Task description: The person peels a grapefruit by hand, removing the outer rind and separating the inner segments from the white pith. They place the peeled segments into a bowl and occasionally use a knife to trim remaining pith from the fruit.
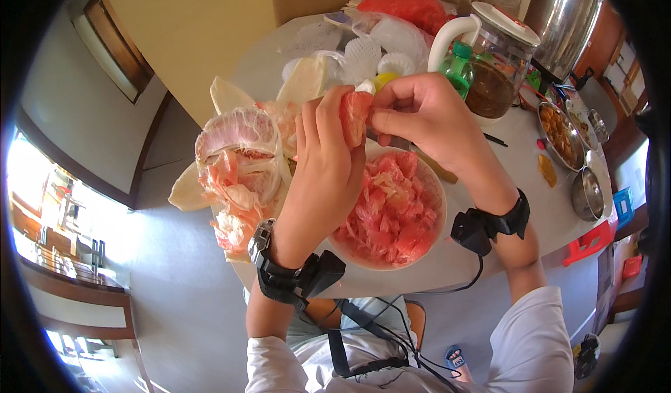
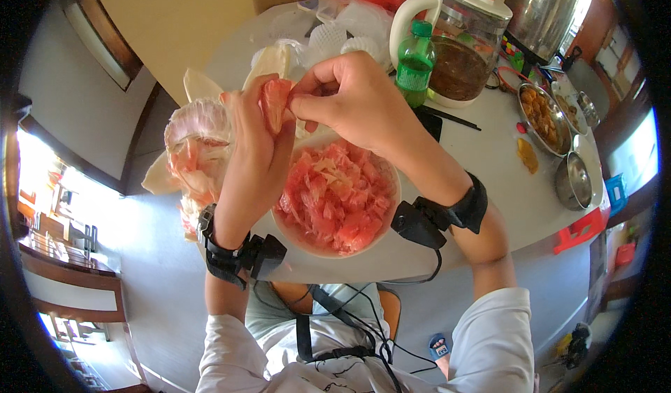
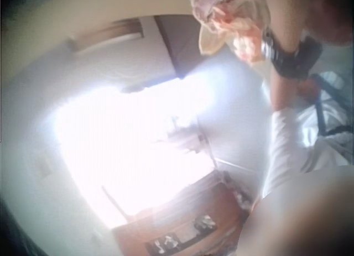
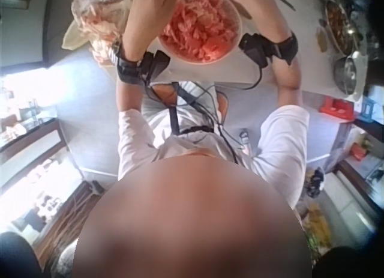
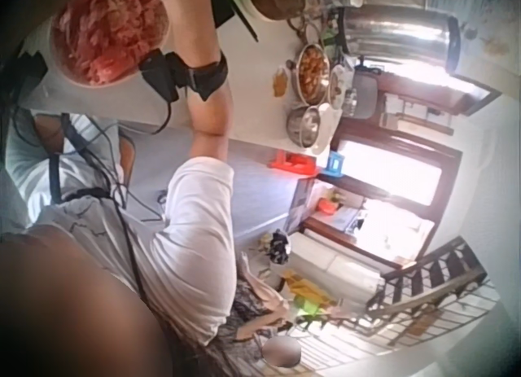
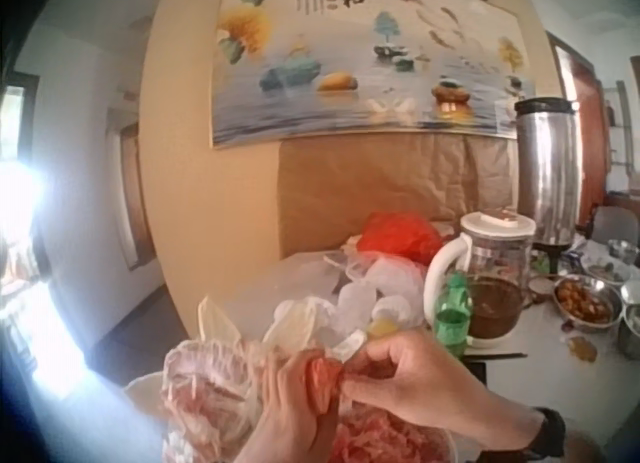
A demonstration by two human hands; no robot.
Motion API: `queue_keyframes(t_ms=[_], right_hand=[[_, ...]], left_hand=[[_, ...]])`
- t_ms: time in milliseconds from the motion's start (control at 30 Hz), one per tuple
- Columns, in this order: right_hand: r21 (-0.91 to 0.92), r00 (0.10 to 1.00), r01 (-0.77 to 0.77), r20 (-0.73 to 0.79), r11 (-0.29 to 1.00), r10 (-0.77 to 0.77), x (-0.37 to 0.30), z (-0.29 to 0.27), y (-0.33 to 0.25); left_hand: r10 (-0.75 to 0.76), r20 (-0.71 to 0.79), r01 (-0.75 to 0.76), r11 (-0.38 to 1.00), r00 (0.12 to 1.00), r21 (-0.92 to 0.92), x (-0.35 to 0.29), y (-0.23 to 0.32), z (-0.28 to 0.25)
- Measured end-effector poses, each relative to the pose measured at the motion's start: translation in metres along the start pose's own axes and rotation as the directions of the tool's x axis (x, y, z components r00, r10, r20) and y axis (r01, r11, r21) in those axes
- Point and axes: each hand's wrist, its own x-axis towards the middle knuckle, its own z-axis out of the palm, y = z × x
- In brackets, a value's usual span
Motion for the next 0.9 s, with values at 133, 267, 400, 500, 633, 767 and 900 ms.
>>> queue_keyframes(t_ms=[133, 267, 400, 500, 633, 767, 900], right_hand=[[0.108, 1.000, -0.023, 0.010, 0.994, 0.022, 0.0027, 0.0011, 0.0041], [0.195, 0.995, -0.082, 0.076, 0.977, 0.068, 0.0041, 0.0028, 0.0069], [0.206, 0.993, -0.112, 0.054, 0.972, 0.103, 0.0061, 0.0046, 0.0083], [0.188, 0.996, -0.082, 0.059, 0.979, 0.072, 0.0073, 0.0043, 0.0090], [0.146, 0.997, -0.031, 0.075, 0.989, 0.021, 0.0075, 0.0013, 0.0077], [0.136, 0.997, -0.008, 0.081, 0.991, -0.003, 0.0057, 0.0004, 0.0054], [-0.015, 0.989, 0.135, -0.066, 0.991, -0.136, 0.0060, 0.0087, 0.0080]], left_hand=[[0.004, 0.031, -0.003, 1.000, 1.000, -0.011, -0.0010, 0.0014, -0.0020], [-0.095, 0.109, 0.116, 0.972, 0.989, -0.205, -0.0035, 0.0002, -0.0003], [-0.105, 0.130, 0.149, 0.900, 0.986, -0.410, -0.0038, -0.0014, -0.0006], [-0.176, 0.168, 0.235, 0.851, 0.970, -0.470, -0.0052, 0.0018, -0.0032], [-0.247, 0.193, 0.313, 0.715, 0.950, -0.625, -0.0045, 0.0063, -0.0058], [-0.301, 0.181, 0.341, 0.657, 0.936, -0.673, -0.0038, 0.0065, -0.0047], [-0.229, 0.060, 0.218, 0.765, 0.972, -0.606, -0.0042, 0.0023, -0.0012]])
